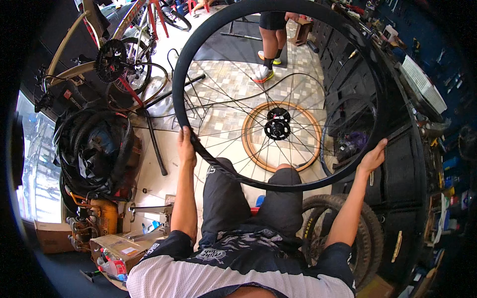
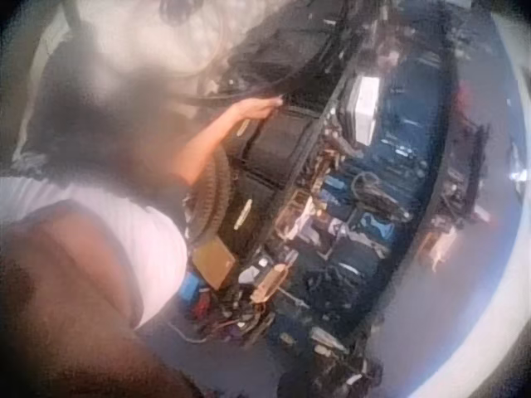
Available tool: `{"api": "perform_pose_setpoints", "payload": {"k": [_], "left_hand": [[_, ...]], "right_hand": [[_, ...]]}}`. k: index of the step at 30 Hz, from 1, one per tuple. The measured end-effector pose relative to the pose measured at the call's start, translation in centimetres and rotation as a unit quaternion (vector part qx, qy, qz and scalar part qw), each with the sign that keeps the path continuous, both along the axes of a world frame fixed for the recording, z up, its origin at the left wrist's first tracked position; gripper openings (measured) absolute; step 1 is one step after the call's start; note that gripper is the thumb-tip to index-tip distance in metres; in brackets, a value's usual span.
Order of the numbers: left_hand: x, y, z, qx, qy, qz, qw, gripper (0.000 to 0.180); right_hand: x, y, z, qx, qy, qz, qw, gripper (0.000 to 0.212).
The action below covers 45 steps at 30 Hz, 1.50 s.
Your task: The person installs spokes into a bicycle wheel rim, threading them through the hub and securing them with nipples. The person uses a spoke wrench to tighten the nipples and adjusts the wheel orientation as needed.
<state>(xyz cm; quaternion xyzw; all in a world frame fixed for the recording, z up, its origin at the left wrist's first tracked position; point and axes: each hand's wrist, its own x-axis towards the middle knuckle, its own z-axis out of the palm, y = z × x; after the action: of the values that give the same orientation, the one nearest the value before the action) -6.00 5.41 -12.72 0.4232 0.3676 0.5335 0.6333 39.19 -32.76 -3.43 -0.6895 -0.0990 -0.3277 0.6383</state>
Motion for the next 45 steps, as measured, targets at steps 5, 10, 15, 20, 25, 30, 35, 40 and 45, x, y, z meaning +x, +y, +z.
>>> {"api": "perform_pose_setpoints", "payload": {"k": [5, 10, 15, 20, 25, 30, 35, 40, 45], "left_hand": [[-0.8, 2.9, 9.6, 0.203, 0.201, 0.127, 0.950, 0.044], [-1.3, 7.3, 20.9, 0.327, 0.293, 0.095, 0.893, 0.057], [-1.1, 9.7, 31.3, 0.447, 0.347, 0.100, 0.818, 0.068], [0.1, 7.8, 39.1, 0.540, 0.339, 0.106, 0.763, 0.060], [3.2, -1.4, 44.9, 0.530, 0.386, 0.021, 0.755, 0.043], [6.0, -1.9, 45.7, 0.658, 0.373, -0.060, 0.651, 0.045], [9.1, -3.3, 44.6, 0.702, 0.368, -0.170, 0.585, 0.051], [10.4, -4.9, 44.4, 0.692, 0.368, -0.156, 0.601, 0.046], [9.7, -7.2, 44.3, 0.700, 0.271, -0.157, 0.643, 0.042]], "right_hand": [[-1.8, 0.0, -0.7, 0.053, 0.118, 0.051, 0.990, 0.075], [-2.2, -0.5, -0.7, 0.032, 0.175, 0.138, 0.974, 0.070], [-4.3, 0.9, 0.6, 0.054, 0.157, 0.221, 0.961, 0.066], [-3.8, 0.7, 1.9, 0.095, 0.154, 0.276, 0.944, 0.064], [-2.3, 0.2, 4.3, 0.089, 0.146, 0.307, 0.936, 0.072], [-5.0, 1.3, 7.5, 0.079, 0.063, 0.305, 0.947, 0.062], [-4.1, -1.0, 11.9, -0.016, 0.079, 0.444, 0.892, 0.061], [-7.6, 1.6, 20.0, -0.130, -0.048, 0.350, 0.926, 0.060], [-8.8, 2.9, 25.1, -0.139, -0.088, 0.318, 0.934, 0.062]]}}
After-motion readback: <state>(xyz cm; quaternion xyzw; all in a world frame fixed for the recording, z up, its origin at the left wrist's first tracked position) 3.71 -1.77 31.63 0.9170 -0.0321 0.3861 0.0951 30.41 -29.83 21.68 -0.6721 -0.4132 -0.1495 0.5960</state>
